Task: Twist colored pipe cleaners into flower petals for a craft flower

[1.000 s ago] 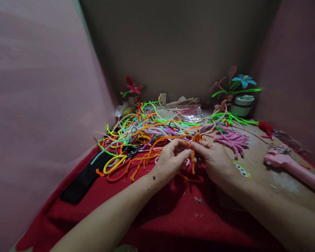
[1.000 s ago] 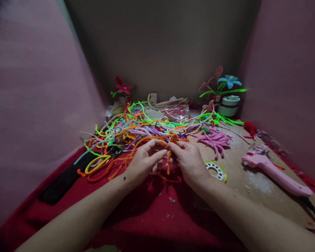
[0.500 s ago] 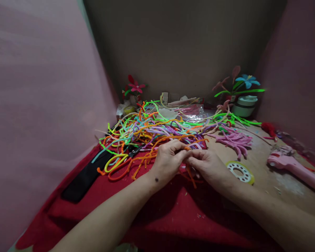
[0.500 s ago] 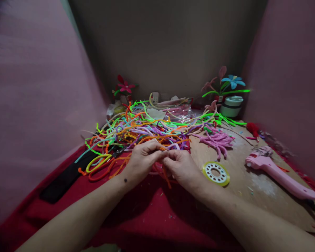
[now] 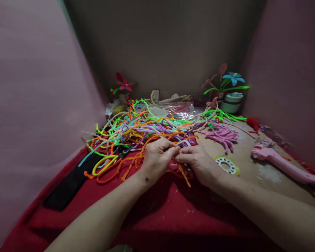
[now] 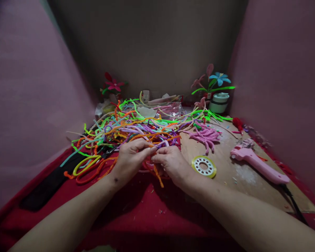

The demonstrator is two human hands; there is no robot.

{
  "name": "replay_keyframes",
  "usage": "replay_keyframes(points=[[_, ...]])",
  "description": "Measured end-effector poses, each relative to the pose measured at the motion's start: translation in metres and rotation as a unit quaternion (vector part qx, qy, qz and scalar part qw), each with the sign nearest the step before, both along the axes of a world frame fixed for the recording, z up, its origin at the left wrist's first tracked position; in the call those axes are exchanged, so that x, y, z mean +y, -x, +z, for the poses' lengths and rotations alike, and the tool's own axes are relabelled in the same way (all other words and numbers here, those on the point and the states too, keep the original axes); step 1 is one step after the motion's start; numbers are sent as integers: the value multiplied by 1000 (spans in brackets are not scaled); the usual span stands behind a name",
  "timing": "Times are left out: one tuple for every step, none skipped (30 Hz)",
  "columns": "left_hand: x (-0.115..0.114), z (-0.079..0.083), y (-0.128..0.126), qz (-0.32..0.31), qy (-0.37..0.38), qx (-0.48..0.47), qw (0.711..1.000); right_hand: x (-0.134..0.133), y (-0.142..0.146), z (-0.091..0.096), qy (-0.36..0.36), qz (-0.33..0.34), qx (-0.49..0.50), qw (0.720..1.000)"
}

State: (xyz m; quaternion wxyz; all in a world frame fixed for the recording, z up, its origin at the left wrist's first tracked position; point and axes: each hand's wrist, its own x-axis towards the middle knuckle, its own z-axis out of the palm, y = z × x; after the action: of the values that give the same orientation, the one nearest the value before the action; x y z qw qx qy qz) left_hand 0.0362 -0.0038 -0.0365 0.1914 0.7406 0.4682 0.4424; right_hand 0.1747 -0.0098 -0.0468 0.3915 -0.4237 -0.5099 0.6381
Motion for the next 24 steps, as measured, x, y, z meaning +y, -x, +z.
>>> replay_keyframes(points=[[0, 1, -1, -2, 69, -35, 997, 0, 0, 0, 9, 1, 0, 1000], [0, 2, -1, -5, 119, -55, 991, 0, 1, 1, 18, 2, 0, 1000], [0, 3, -2, -6, 139, -57, 989, 1, 1, 0, 25, 4, 0, 1000], [0, 3, -2, -1, 126, -41, 991, 1, 1, 0, 29, 5, 0, 1000], [-1, 3, -3, 6, 85, -13, 996, 1, 1, 0, 28, 6, 1, 1000], [-2, 3, -3, 14, 33, 18, 999, 2, 1, 0, 26, 6, 1, 1000], [-2, 3, -3, 18, -11, 44, 999, 2, 1, -1, 21, 7, 0, 1000], [-2, 3, -2, 17, -32, 55, 998, 2, 1, -1, 18, 7, -1, 1000], [-2, 4, -1, 15, -25, 43, 999, 2, 1, -1, 19, 6, -2, 1000], [-1, 6, 1, 16, 5, 11, 1000, 1, 1, -1, 24, 3, -2, 1000], [1, 9, 4, 21, 42, -33, 998, 1, 1, -1, 32, 1, -2, 999], [3, 12, 7, 28, 76, -80, 993, 0, 2, -1, 41, -2, -2, 999], [5, 15, 10, 36, 99, -123, 987, 0, 2, -1, 46, -2, -2, 999], [7, 18, 12, 40, 109, -152, 982, 0, 2, -2, 45, -2, -1, 999], [9, 20, 14, 38, 113, -166, 979, 0, 2, -2, 41, -3, 1, 999], [10, 22, 15, 32, 121, -170, 978, 1, 1, -2, 34, -5, 5, 999], [11, 22, 15, 22, 135, -166, 977, 1, 1, -3, 28, -7, 10, 1000], [11, 22, 14, 10, 154, -158, 975, 2, 1, -3, 25, -10, 16, 1000], [11, 22, 13, -3, 176, -150, 973, 2, 0, -3, 24, -11, 22, 999], [10, 21, 11, -13, 195, -143, 970, 3, 0, -3, 26, -11, 26, 999], [9, 21, 10, -20, 211, -140, 967, 3, 0, -2, 27, -11, 29, 999], [8, 22, 8, -25, 222, -138, 965, 3, 0, -2, 27, -10, 30, 999], [7, 22, 7, -28, 229, -137, 963, 3, -1, -1, 27, -11, 30, 999], [7, 23, 7, -29, 233, -136, 963, 3, -1, -1, 28, -12, 30, 999]])
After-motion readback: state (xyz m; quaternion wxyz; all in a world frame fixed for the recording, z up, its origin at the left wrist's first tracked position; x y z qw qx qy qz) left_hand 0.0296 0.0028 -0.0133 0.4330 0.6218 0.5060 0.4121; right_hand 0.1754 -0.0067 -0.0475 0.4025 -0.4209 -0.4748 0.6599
